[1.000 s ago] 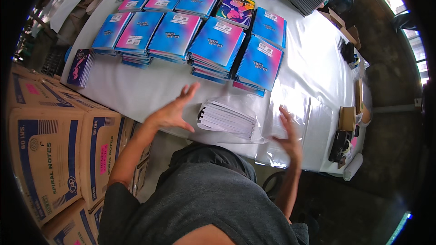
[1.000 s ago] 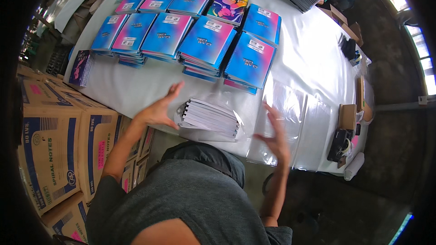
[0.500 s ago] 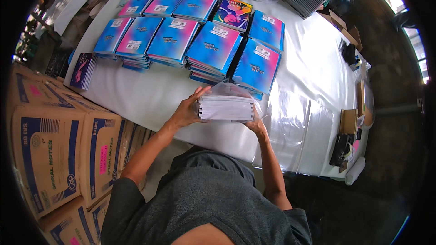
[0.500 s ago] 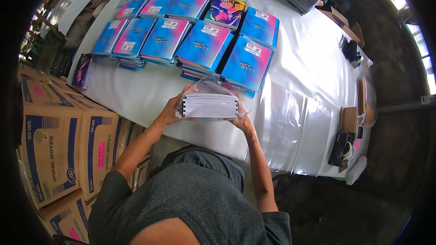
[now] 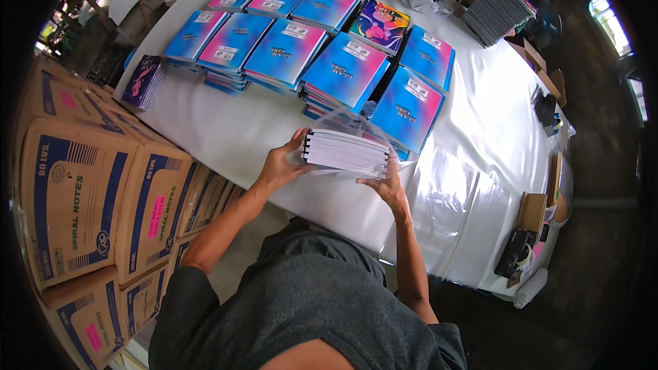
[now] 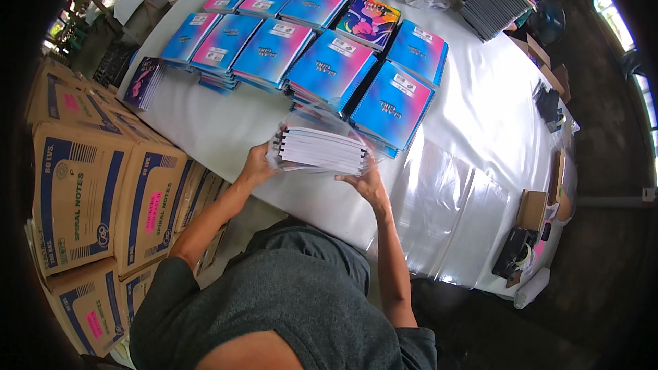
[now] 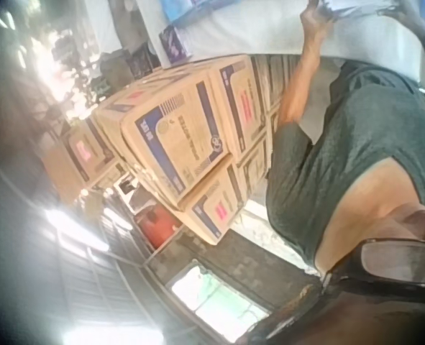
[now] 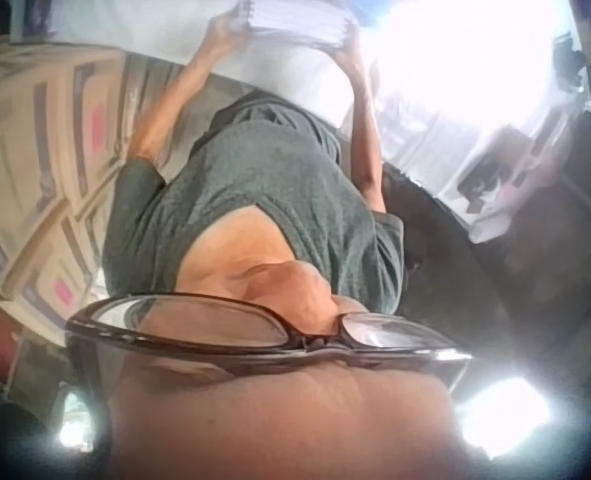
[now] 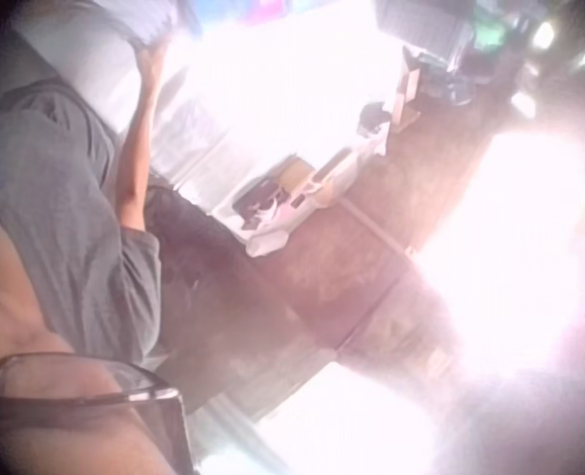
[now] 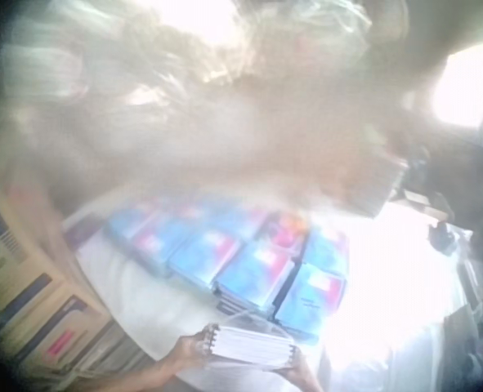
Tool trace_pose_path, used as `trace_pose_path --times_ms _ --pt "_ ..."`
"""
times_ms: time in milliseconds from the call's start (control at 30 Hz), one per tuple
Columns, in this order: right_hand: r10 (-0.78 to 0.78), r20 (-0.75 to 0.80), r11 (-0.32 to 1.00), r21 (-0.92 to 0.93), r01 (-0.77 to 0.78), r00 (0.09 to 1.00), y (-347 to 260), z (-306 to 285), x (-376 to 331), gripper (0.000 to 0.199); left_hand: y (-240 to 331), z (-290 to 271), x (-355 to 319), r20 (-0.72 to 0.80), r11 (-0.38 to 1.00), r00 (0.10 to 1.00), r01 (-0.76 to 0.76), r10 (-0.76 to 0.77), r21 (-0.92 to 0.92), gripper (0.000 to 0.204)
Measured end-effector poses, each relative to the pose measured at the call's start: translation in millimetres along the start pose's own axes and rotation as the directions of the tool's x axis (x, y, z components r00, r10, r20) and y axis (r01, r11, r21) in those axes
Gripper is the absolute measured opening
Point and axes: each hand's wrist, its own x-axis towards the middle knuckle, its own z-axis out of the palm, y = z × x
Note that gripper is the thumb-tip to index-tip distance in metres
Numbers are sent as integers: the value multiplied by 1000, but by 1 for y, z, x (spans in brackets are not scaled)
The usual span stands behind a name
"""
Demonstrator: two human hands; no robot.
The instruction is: The person organizes spiral-bound notebooks into stacks by hand, then places a stack into a clear plastic bag and seals it with tape.
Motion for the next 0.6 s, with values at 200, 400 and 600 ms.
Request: trace_pose_path --times_ms 200,400,600 --pt "-176 -261 952 202 232 949 -28 6 -21 90 19 2 -19 -148 962 951 -272 273 24 65" --pt "-217 -182 926 273 261 959 -47 -10 -21 87 46 -19 -4 -40 953 962 -262 271 153 58" --pt "-209 -112 928 -336 161 972 -160 -28 28 61 29 -4 -9 -166 978 965 -208 201 -25 57"
